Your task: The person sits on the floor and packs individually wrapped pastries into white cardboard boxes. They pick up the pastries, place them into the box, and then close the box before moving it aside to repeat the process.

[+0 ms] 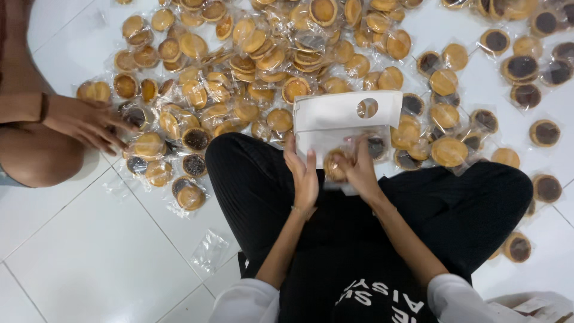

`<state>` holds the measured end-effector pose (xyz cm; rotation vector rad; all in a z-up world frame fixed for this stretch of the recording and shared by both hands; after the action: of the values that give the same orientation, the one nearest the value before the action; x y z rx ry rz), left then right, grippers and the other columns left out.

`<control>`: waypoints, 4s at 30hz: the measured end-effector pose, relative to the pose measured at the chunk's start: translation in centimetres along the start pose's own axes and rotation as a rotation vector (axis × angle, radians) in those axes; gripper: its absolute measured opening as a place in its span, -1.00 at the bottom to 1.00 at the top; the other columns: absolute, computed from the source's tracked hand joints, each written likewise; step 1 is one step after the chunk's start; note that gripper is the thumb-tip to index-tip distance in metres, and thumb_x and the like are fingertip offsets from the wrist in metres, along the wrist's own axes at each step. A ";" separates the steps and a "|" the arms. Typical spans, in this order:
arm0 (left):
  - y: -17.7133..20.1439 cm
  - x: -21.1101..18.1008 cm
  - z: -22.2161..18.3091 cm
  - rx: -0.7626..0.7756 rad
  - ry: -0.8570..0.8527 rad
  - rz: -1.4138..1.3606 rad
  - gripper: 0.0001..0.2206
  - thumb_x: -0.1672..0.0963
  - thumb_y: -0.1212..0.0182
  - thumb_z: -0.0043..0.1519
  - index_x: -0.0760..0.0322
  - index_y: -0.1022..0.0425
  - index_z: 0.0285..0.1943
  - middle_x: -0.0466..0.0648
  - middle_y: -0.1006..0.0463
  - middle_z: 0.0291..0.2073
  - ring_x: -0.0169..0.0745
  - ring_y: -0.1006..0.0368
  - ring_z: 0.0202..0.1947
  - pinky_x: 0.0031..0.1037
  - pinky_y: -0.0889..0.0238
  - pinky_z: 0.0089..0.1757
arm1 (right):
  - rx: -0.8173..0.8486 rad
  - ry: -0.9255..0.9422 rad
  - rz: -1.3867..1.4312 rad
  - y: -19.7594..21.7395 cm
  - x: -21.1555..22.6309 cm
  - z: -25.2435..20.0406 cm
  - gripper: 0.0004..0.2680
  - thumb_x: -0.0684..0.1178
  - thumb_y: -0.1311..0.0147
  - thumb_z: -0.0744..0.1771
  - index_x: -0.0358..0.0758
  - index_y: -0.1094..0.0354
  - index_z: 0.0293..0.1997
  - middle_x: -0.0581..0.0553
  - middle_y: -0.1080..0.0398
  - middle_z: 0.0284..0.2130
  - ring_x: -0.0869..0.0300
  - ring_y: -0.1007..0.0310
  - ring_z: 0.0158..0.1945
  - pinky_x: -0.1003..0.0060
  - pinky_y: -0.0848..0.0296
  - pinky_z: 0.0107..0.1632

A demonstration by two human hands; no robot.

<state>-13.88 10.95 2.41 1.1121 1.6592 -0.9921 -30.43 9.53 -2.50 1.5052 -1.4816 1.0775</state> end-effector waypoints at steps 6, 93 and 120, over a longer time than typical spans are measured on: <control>1.6 3.2 8.0 0.054 -0.063 1.002 -0.36 0.14 -0.08 0.27 0.20 0.14 0.53 0.22 -0.26 0.28 0.35 -0.42 0.09 0.09 -0.36 -0.01 | -0.159 0.480 -0.715 -1.1 3.6 5.2 -0.59 0.29 -0.04 0.37 -0.21 -0.10 0.14 -0.28 -0.39 -0.16 -0.18 -0.47 -0.05 0.01 -0.42 -0.02; 2.3 3.7 11.8 0.019 0.083 0.461 -0.33 0.06 -0.32 0.13 0.25 -0.18 0.44 0.19 -0.43 0.20 0.17 -0.38 0.23 -0.16 -0.30 0.14 | -0.647 0.591 -0.414 6.1 7.7 1.7 -0.61 -0.45 -0.03 0.26 -0.29 -0.14 0.20 -0.19 -0.12 -0.02 -0.05 -0.44 -0.07 0.16 -0.56 -0.11; -5.6 3.4 6.5 0.947 -0.705 1.719 -0.05 0.05 -0.49 0.08 -0.45 0.16 0.57 0.09 -0.08 0.45 0.48 -0.03 0.39 0.16 0.10 0.30 | 0.544 0.347 -1.749 7.1 2.0 0.1 -0.13 -0.04 -0.39 0.09 0.06 0.19 0.55 -0.68 0.04 0.33 -0.55 0.04 0.38 -0.24 -0.14 0.34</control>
<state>-18.42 4.22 -1.92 1.8109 -0.6390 -0.6715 -37.56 8.37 -0.97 1.9722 0.6136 0.4655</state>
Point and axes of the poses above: each hand's wrist, its own z-axis towards the middle knuckle, its own y-axis out of the back of the hand, x = y × z, the point moved 7 cm from there along z, towards the middle knuckle
